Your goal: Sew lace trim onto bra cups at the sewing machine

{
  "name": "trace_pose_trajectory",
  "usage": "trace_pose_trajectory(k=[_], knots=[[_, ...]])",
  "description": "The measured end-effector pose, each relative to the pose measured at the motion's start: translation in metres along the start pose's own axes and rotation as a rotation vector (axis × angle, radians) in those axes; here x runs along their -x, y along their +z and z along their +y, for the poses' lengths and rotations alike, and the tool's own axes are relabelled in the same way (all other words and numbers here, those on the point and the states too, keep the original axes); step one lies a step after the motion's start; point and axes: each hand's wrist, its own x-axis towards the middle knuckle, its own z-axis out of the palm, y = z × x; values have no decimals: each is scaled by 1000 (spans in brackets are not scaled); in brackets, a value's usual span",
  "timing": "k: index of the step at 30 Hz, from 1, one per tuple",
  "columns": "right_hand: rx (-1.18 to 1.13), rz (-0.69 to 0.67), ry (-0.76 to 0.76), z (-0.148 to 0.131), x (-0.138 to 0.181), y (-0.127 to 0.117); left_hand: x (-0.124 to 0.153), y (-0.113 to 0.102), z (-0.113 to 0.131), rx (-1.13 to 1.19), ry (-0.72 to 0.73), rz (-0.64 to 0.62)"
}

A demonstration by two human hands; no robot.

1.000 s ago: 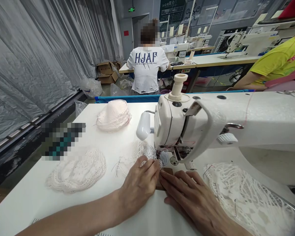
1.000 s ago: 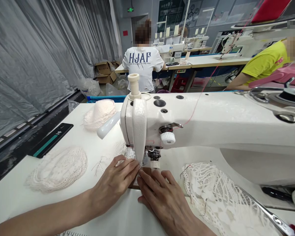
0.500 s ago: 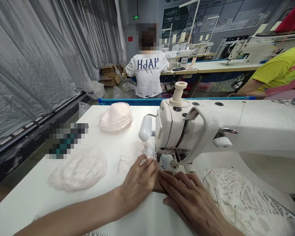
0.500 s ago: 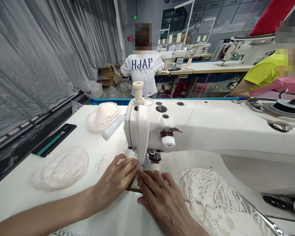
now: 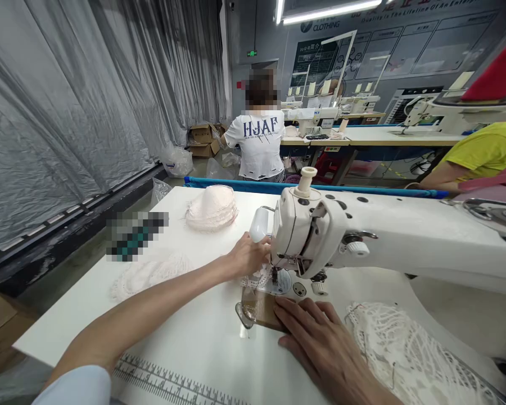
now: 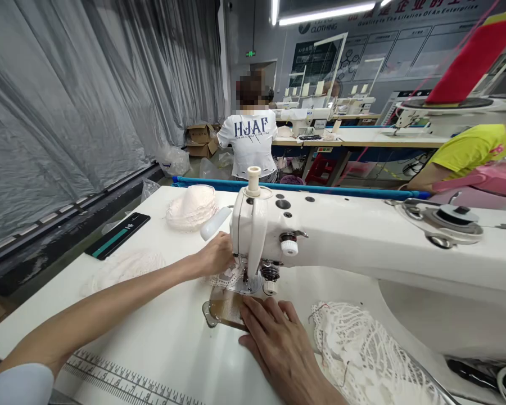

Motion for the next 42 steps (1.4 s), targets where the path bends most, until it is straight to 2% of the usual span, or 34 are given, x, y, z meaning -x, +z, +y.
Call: trace_pose_trajectory(k=[3, 6, 8, 11, 13, 17, 21, 24, 27, 30, 33, 38, 42], knots=[[-40, -37, 22, 1, 0, -2, -1, -9, 1, 43, -83, -55], [-188, -72, 155, -1, -1, -8, 34, -21, 13, 93, -185, -95], [-423, -106, 310, -7, -2, -13, 66, -30, 27, 183, -227, -166], [-822, -217, 472, -21, -6, -21, 106, -40, 51, 542, -267, -294], [-920, -233, 516, -30, -8, -22, 122, -43, 64, 655, -288, -296], [-896, -140, 524, -40, -9, -24, 145, -45, 80, 636, -290, -272], [-1143, -296, 516, -48, 0, -40, 173, -44, 84, 783, -222, -227], [-1281, -409, 534, -61, 9, -55, 193, -37, 89, 966, -311, -259], [-1281, -519, 538, -77, 16, -67, 204, -25, 101, 1078, -371, -295], [-1234, -555, 547, -88, 27, -73, 210, -9, 114, 1178, -447, -240], [-1258, -594, 544, -94, 42, -78, 218, 7, 120, 1311, -511, -254], [-1292, -635, 533, -102, 71, -83, 237, 27, 116, 1341, -544, -389], [-1352, -709, 573, -108, 90, -77, 249, 41, 114, 1375, -586, -435]])
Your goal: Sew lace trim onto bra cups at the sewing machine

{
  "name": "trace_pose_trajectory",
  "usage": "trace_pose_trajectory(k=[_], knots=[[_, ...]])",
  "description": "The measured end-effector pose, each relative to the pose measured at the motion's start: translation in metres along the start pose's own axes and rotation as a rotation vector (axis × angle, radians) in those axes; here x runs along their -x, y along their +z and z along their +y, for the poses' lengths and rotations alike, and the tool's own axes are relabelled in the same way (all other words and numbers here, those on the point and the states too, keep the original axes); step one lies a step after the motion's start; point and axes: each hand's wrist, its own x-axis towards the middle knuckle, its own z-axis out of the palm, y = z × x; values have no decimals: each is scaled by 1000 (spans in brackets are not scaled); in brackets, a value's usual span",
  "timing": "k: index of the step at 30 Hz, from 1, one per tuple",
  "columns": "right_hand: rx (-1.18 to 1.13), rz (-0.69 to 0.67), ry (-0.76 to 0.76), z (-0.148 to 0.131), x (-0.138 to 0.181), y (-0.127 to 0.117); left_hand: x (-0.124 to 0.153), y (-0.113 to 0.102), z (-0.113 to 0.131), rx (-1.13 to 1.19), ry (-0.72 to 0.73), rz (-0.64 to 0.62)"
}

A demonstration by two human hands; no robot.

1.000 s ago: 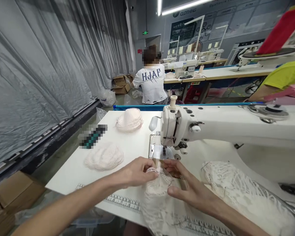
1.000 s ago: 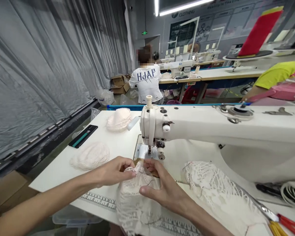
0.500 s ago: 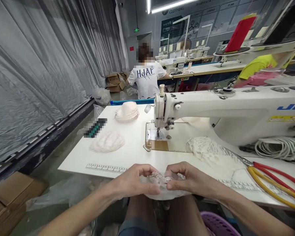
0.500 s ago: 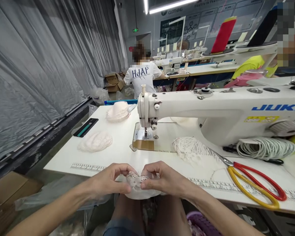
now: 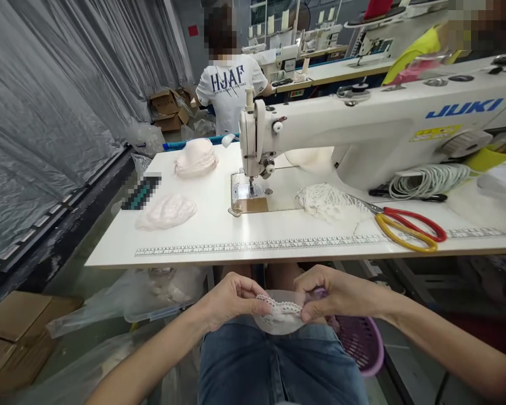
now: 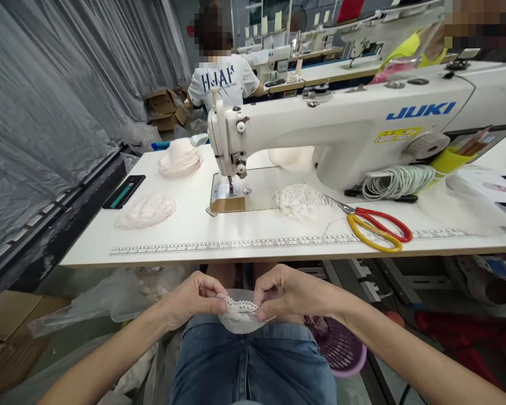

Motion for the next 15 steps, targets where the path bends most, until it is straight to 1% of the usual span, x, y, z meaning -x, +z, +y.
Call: trace_pose_trajectory(k=[5, 8, 11, 15], knots=[[14, -39, -16, 16, 1, 5, 0, 0, -20, 82, -60, 16], [-12, -62, -17, 20, 0, 5, -2, -2, -30, 149, -38, -10], [-84, -91, 0, 28, -2, 4, -4, -4, -39, 284, -7, -53], [-173, -84, 26, 43, -5, 4, -6, -8, -53, 438, 6, -34]])
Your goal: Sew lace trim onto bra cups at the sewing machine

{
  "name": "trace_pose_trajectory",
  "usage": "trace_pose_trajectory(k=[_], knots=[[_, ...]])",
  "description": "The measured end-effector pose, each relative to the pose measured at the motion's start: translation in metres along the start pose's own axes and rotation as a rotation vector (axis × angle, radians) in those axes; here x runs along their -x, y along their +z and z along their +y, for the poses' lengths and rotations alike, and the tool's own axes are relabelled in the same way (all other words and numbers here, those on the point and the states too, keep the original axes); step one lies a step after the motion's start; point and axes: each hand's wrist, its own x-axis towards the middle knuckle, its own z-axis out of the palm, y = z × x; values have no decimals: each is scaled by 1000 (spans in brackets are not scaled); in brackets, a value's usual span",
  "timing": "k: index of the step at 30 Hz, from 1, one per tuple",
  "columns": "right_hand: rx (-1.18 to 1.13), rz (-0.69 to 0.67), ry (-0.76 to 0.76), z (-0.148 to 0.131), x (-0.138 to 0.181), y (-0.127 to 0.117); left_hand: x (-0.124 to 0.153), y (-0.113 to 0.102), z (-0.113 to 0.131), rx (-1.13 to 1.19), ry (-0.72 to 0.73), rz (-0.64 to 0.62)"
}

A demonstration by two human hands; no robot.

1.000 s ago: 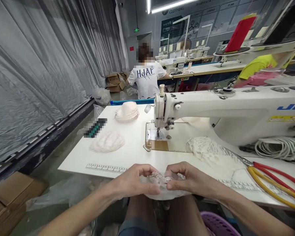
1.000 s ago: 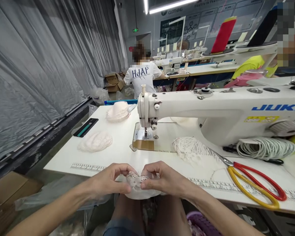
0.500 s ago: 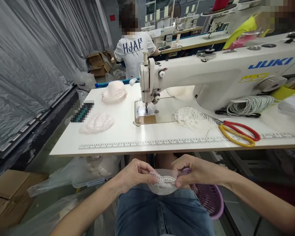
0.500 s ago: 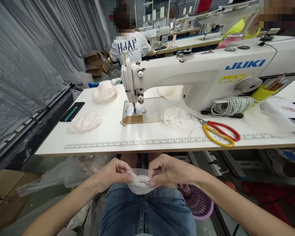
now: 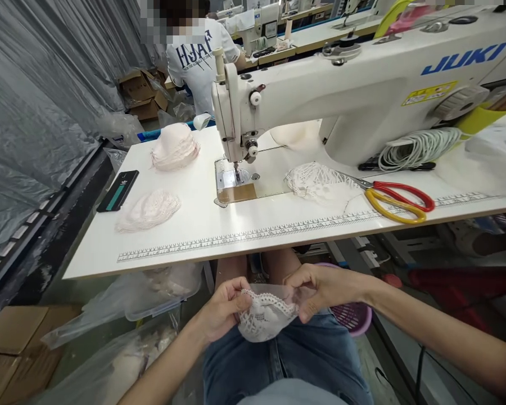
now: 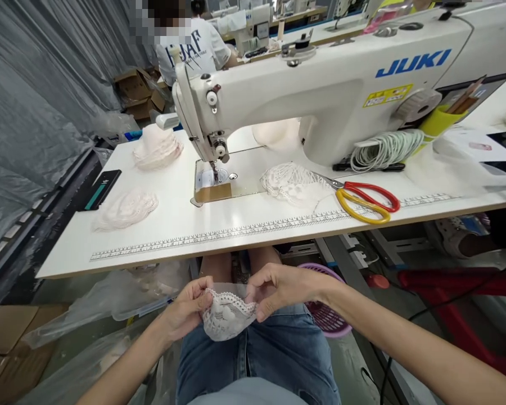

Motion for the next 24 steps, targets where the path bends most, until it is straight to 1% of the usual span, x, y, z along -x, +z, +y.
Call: trace_pose_trajectory(k=[3, 7, 9, 11, 14, 16, 18, 20, 22, 24], knots=[[2, 14, -3, 8, 0, -3, 0, -6, -5, 63, 8, -7], [-23, -37, -16, 9, 3, -7, -2, -10, -5, 124, 40, -31], [2, -32, -41, 10, 4, -9, -5, -11, -4, 153, 67, -12], [-3, 4, -54, 12, 4, -11, -7, -13, -5, 160, 100, 24], [-182, 83, -73, 20, 7, -13, -8, -20, -11, 170, 174, 86], [-320, 145, -125, 28, 9, -9, -7, -28, -18, 208, 238, 102], [-437, 221, -185, 40, 8, 0, -7, -35, -28, 269, 294, 73], [-518, 315, -214, 52, 3, 11, -9, -42, -37, 337, 317, 3], [-545, 359, -199, 60, -4, 20, -10, -47, -45, 392, 317, -62], [-578, 369, -192, 61, -9, 24, -9, -53, -51, 417, 311, -89]])
